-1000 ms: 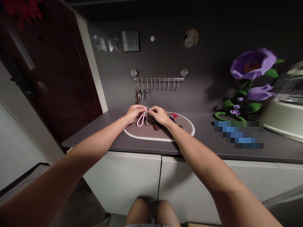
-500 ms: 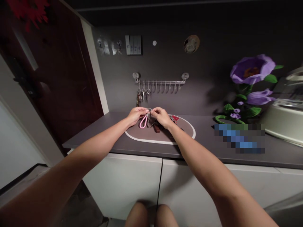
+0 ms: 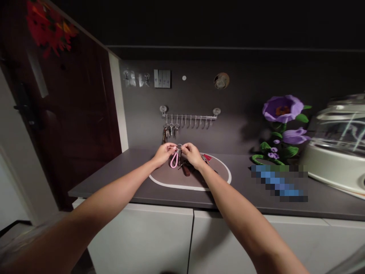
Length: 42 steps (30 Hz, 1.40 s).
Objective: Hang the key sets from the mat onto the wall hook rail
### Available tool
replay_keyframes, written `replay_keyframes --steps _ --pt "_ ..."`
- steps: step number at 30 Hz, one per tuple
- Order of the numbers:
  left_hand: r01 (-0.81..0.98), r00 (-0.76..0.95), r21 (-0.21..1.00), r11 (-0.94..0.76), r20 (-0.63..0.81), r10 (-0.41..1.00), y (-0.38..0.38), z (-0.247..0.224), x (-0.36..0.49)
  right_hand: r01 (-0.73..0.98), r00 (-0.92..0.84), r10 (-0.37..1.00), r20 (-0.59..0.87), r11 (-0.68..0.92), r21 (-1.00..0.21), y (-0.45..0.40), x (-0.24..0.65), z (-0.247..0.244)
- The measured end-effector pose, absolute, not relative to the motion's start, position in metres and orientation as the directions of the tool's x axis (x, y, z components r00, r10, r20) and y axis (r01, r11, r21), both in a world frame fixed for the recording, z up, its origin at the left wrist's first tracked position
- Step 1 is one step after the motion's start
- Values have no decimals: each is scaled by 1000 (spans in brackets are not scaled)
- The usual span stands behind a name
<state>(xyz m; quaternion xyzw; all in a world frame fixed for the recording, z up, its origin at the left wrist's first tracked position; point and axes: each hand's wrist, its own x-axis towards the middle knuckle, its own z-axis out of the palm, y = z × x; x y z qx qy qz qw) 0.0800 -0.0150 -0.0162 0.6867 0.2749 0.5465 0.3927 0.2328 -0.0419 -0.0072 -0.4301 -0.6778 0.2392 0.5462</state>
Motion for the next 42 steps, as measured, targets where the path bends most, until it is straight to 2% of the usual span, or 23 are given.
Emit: replay_keyframes --steps 7,13,20,24,31,35,39,42 --pt "246 176 747 -618 593 786 -11 -19 76 169 71 864 498 481 -860 -37 227 7" --pt "439 231 626 -645 615 754 -7 -23 73 180 195 853 484 454 -873 -21 220 33" --pt "475 263 604 -640 597 758 -2 -27 73 218 301 818 491 442 -870 9 210 59" --pt "488 271 592 -642 596 756 0 -28 73 302 376 754 539 450 -841 33 210 66" --pt "515 289 569 -641 589 754 2 -29 74 486 320 743 588 404 -775 61 208 72" --pt "524 291 567 -636 583 759 1 -28 75 460 405 706 581 392 -797 70 207 70" --pt "532 285 561 -634 586 759 0 -27 76 396 556 663 502 319 -861 76 207 67" --pt "528 289 559 -639 589 754 0 -27 76 361 583 664 469 305 -881 78 207 65"
